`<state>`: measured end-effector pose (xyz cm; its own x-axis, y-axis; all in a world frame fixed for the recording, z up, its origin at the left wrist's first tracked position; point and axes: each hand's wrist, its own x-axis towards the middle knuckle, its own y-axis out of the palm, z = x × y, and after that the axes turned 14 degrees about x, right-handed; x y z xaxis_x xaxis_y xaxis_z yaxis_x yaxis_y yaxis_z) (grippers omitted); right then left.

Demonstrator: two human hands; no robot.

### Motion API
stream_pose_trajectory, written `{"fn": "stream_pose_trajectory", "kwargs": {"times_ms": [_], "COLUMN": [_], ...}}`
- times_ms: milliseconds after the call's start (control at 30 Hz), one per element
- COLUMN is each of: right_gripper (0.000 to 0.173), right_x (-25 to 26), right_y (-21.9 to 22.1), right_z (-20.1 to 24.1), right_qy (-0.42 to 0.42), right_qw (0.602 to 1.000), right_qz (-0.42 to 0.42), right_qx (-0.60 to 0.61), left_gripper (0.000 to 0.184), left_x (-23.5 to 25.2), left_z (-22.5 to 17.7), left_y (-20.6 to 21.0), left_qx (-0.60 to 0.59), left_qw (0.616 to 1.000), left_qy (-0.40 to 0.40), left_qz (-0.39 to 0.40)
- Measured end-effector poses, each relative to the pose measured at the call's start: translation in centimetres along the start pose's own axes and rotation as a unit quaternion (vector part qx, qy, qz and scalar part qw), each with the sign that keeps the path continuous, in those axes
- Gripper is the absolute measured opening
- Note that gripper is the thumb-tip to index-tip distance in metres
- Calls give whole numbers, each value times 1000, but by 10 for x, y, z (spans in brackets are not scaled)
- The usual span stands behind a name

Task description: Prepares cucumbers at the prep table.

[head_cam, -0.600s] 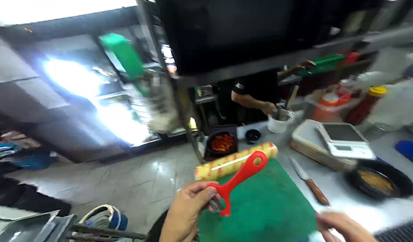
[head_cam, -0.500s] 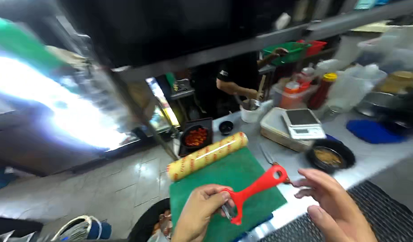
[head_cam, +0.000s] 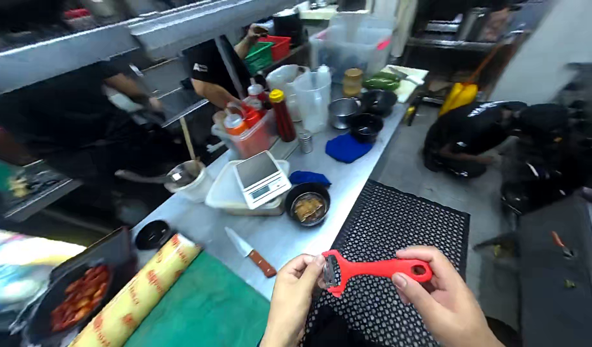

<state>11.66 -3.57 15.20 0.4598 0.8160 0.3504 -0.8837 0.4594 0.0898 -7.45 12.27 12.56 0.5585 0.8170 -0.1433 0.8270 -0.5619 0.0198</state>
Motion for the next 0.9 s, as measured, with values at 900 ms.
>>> {"fn": "stream_pose_trajectory", "kwargs": {"times_ms": [900], "right_gripper": [43], "right_x": [202], "right_y": [-284], "right_z": [-108], "right_qy": [-97], "right_qw": [948], "right_qz": [-238], "right_qx": [-190], "left_gripper": [19], "left_x": [374], "left_z": [10], "left_y": [288], "left_qx": [214], "left_qw": [904], "left_qy": [197], "left_qz": [312]}}
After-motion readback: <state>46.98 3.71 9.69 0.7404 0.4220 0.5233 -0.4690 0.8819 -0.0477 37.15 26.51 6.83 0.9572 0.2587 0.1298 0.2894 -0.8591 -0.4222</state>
